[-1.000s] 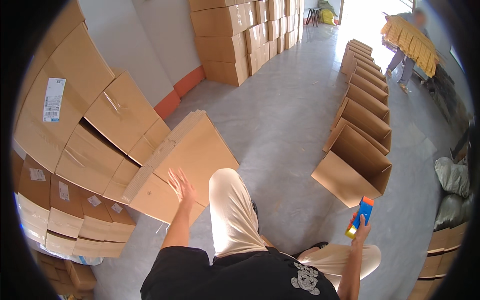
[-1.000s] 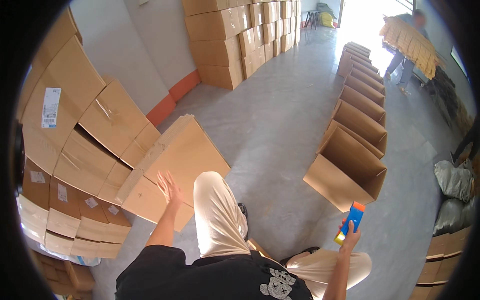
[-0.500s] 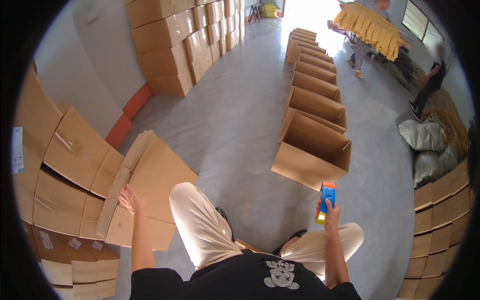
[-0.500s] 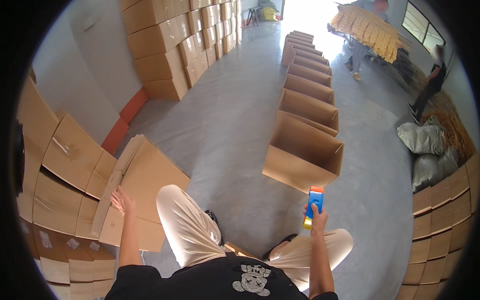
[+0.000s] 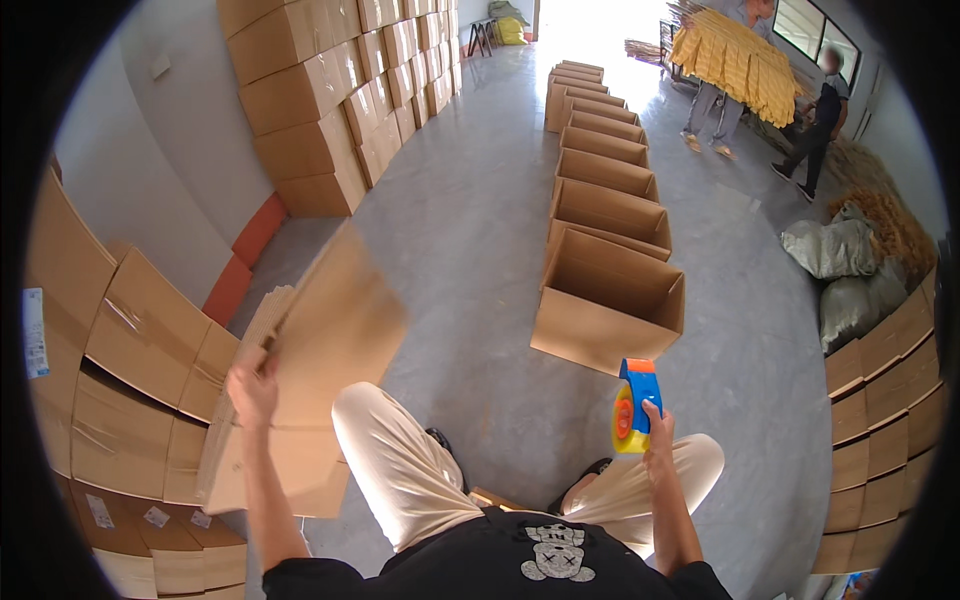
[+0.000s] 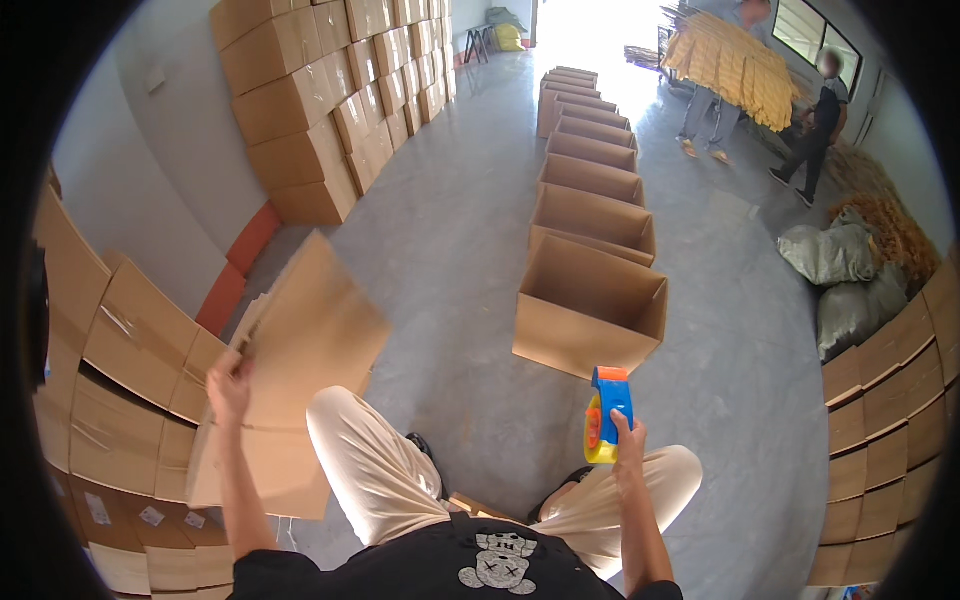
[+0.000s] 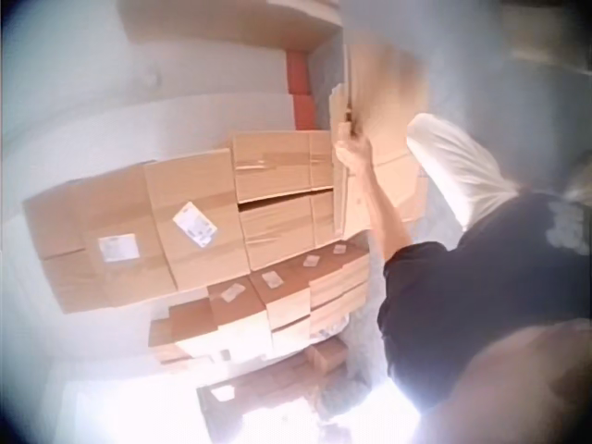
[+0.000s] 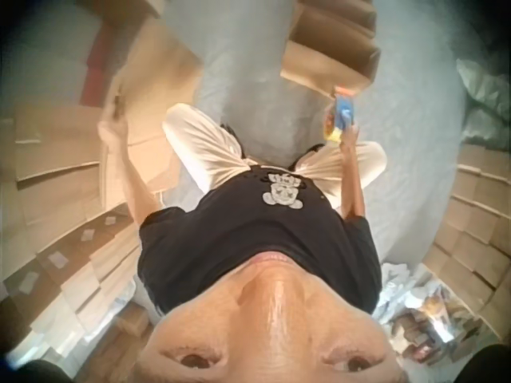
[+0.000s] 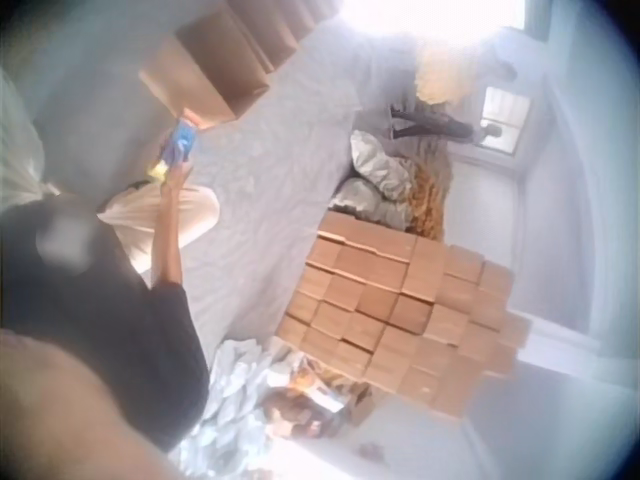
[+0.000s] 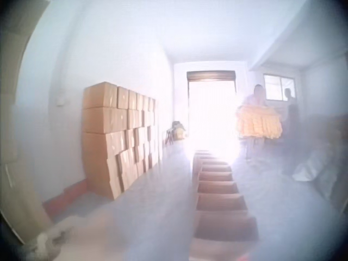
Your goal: The person assembles flat-packed cardboard boxes by folding the flaps and securing them with a handheld tape dispenser. The person works on multiple boxes in sequence, placing each completed box in a line on the floor.
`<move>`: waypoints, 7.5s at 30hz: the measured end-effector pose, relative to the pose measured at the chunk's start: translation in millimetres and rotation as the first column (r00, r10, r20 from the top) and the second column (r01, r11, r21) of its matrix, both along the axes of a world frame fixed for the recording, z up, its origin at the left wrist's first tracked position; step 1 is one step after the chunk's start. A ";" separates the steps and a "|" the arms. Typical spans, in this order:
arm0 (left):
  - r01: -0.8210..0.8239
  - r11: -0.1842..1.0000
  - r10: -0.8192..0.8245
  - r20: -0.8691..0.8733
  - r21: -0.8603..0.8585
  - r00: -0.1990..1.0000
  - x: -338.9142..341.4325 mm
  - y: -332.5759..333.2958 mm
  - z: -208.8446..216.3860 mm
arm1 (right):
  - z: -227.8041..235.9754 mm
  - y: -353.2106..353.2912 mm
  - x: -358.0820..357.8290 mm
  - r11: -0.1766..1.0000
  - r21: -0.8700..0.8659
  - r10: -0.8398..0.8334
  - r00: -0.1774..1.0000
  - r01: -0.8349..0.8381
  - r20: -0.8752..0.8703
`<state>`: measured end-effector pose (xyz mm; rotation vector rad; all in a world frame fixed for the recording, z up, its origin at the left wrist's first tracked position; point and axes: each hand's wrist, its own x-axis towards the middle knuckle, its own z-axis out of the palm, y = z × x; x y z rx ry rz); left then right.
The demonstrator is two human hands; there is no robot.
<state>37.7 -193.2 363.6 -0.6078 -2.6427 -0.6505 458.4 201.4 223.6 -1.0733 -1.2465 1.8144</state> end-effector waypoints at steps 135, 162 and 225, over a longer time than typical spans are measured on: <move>0.252 0.733 -0.574 0.377 0.631 0.727 68.6 226.1 -211.8 | 95.5 -59.1 -139.5 0.830 0.304 0.491 0.871 -0.468 0.001; -0.165 0.788 -0.615 0.745 0.593 -0.258 70.2 217.9 -160.9 | 21.7 -65.5 -124.6 0.758 0.294 0.593 0.803 -0.583 0.064; 0.508 0.861 -0.405 0.653 0.035 0.640 58.7 230.9 -211.0 | 51.7 -58.9 -59.2 0.683 0.135 0.598 0.656 -0.718 0.461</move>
